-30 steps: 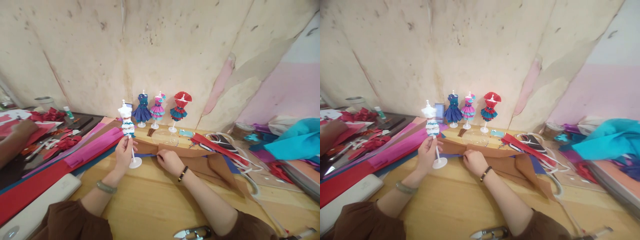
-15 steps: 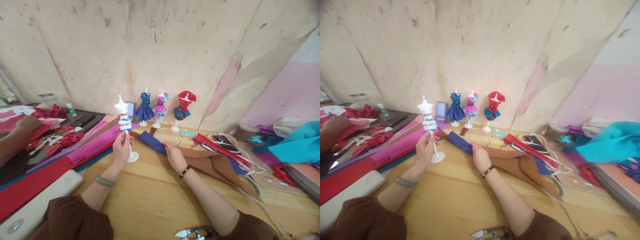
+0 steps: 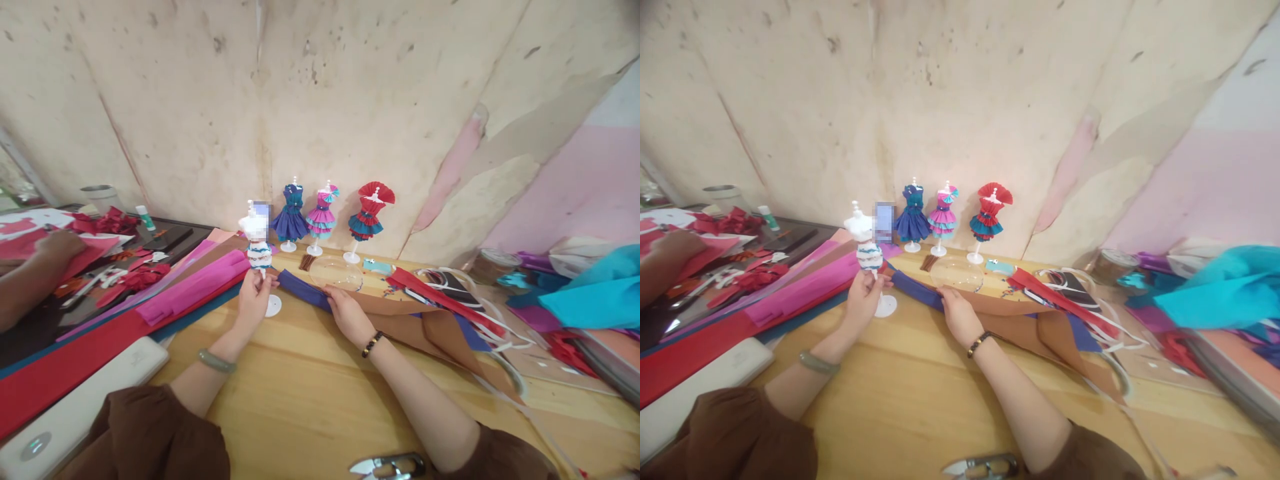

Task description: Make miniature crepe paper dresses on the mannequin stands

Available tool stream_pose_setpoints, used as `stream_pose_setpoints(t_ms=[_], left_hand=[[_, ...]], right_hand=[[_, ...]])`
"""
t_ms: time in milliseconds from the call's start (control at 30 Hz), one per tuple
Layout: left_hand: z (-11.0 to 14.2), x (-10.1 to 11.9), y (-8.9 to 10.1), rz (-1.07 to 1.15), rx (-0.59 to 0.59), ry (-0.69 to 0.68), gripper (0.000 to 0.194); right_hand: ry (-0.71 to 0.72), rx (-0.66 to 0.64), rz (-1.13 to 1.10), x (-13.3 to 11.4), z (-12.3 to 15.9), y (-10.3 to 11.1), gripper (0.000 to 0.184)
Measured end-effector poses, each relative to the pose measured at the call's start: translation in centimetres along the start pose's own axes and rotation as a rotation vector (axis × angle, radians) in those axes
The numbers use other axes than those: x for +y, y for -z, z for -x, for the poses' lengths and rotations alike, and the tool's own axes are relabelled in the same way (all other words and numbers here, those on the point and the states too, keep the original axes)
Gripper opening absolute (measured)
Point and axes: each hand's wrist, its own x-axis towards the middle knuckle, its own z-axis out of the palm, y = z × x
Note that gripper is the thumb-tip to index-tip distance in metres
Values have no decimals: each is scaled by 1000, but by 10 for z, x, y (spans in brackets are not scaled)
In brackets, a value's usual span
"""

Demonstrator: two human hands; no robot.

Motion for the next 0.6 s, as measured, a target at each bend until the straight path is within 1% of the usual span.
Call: stream_pose_setpoints(t_ms=[100,167,267,333,400,433,600], left_hand=[[3,-3,-3,7,-64,8,25],[6,-2,-5,18,-86,14,24],[7,-1,-6,21,-83,12,23],[8,-2,-6,-2,-79,-6,21],[8,-3,-4,-34,-70,-31,20],[8,-4,-4,-60,-58,-43,19],[8,-7,0,-227,-4,-96,17]], right_hand=[[1,-16,-5,-2,0,0,36],[7,-34,-4,-4,1,1,36],[26,-60,0,-9,2,4,33],[30,-64,4,-12,3,6,26],[24,-52,8,-14,3,8,19],[19,-41,8,-14,3,9,18],[-2,59,-16,-13,0,14,25]])
